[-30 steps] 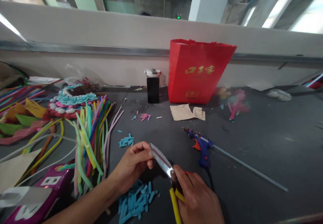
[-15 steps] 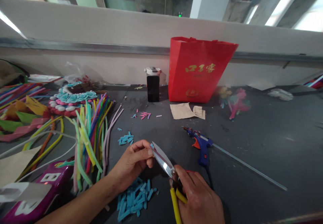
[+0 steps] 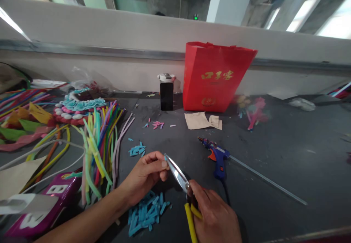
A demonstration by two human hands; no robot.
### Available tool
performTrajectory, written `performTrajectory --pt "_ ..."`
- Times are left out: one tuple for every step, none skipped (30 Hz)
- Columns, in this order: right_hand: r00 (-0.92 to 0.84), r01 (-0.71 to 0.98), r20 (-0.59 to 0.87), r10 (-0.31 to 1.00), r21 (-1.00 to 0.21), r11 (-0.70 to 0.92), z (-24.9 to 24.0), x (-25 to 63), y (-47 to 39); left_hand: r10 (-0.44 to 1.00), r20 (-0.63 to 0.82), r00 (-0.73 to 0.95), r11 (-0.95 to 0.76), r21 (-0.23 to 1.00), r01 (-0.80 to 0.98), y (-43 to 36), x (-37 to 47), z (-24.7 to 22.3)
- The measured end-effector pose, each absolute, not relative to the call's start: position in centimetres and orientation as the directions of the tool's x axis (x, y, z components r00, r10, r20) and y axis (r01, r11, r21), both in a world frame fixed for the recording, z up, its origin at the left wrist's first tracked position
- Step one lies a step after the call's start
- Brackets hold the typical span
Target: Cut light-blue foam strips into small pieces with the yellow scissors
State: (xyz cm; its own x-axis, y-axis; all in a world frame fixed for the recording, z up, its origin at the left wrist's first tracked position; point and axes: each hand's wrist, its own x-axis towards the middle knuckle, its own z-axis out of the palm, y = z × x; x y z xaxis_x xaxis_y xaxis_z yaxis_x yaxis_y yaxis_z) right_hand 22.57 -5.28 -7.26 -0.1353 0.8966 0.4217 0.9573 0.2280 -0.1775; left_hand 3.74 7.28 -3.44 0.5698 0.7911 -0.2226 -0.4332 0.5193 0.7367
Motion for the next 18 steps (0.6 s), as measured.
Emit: performTrajectory --pt "-0.136 0.956 0.424 0.895 -0.182 0.232 -7.35 22.56 -5.26 0.791 -0.219 0.571 0.518 0.736 -0.436 7.31 3.74 -3.50" --pt "-0.130 0.956 0.424 0.896 -0.187 0.227 -7.43 22.54 -5.22 0.791 -0.216 0.572 0.518 0.734 -0.439 7.33 3.75 -3.55" --pt "-0.118 0.957 0.425 0.897 -0.192 0.217 -7.48 22.49 -5.17 0.792 -0.213 0.572 0.517 0.733 -0.443 7.36 3.75 -3.60" --pt "-0.105 0.959 0.432 0.896 -0.195 0.207 -7.49 22.42 -5.11 0.794 -0.209 0.571 0.514 0.731 -0.448 7.38 3.75 -3.64" --pt "-0.090 0.961 0.445 0.891 -0.196 0.196 -7.47 22.33 -5.06 0.797 -0.204 0.569 0.512 0.729 -0.455 7.41 3.75 -3.66" --pt "-0.075 0.963 0.460 0.885 -0.198 0.184 -7.40 22.23 -5.00 0.800 -0.200 0.565 0.508 0.728 -0.461 7.44 3.75 -3.67" --pt "-0.056 0.965 0.471 0.880 -0.201 0.169 -7.30 22.11 -4.96 0.805 -0.196 0.560 0.503 0.727 -0.468 7.47 3.74 -3.68" --pt "-0.040 0.967 0.478 0.878 -0.204 0.156 -7.18 22.00 -4.94 0.809 -0.193 0.555 0.498 0.726 -0.474 7.49 3.74 -3.67" --pt "-0.029 0.967 0.479 0.877 -0.207 0.145 -7.05 21.89 -4.93 0.813 -0.191 0.550 0.494 0.726 -0.478 7.50 3.73 -3.66" --pt "-0.025 0.968 0.475 0.880 -0.208 0.139 -6.94 21.80 -4.93 0.814 -0.189 0.549 0.492 0.727 -0.478 7.51 3.73 -3.64" --pt "-0.023 0.969 0.473 0.881 -0.205 0.136 -6.85 21.73 -4.94 0.813 -0.188 0.551 0.491 0.729 -0.477 7.50 3.73 -3.63" --pt "-0.030 0.970 0.471 0.882 -0.200 0.139 -6.80 21.68 -4.95 0.811 -0.188 0.554 0.492 0.731 -0.473 7.47 3.73 -3.63" --pt "-0.040 0.970 0.468 0.883 -0.195 0.147 -6.80 21.66 -4.96 0.809 -0.189 0.557 0.494 0.733 -0.468 7.43 3.73 -3.62" --pt "-0.049 0.969 0.468 0.882 -0.192 0.156 -6.81 21.65 -4.97 0.807 -0.192 0.559 0.496 0.735 -0.463 7.39 3.74 -3.62" --pt "-0.052 0.969 0.467 0.883 -0.190 0.158 -6.85 21.67 -4.98 0.806 -0.196 0.559 0.497 0.737 -0.458 7.35 3.75 -3.62" --pt "-0.053 0.969 0.465 0.884 -0.189 0.157 -6.88 21.69 -4.99 0.806 -0.201 0.557 0.498 0.738 -0.456 7.31 3.76 -3.62" --pt "-0.053 0.970 0.465 0.884 -0.187 0.157 -6.89 21.72 -5.00 0.807 -0.203 0.555 0.498 0.738 -0.454 7.29 3.76 -3.62" --pt "-0.057 0.970 0.464 0.884 -0.184 0.159 -6.88 21.75 -5.01 0.808 -0.204 0.553 0.498 0.739 -0.454 7.28 3.76 -3.61"
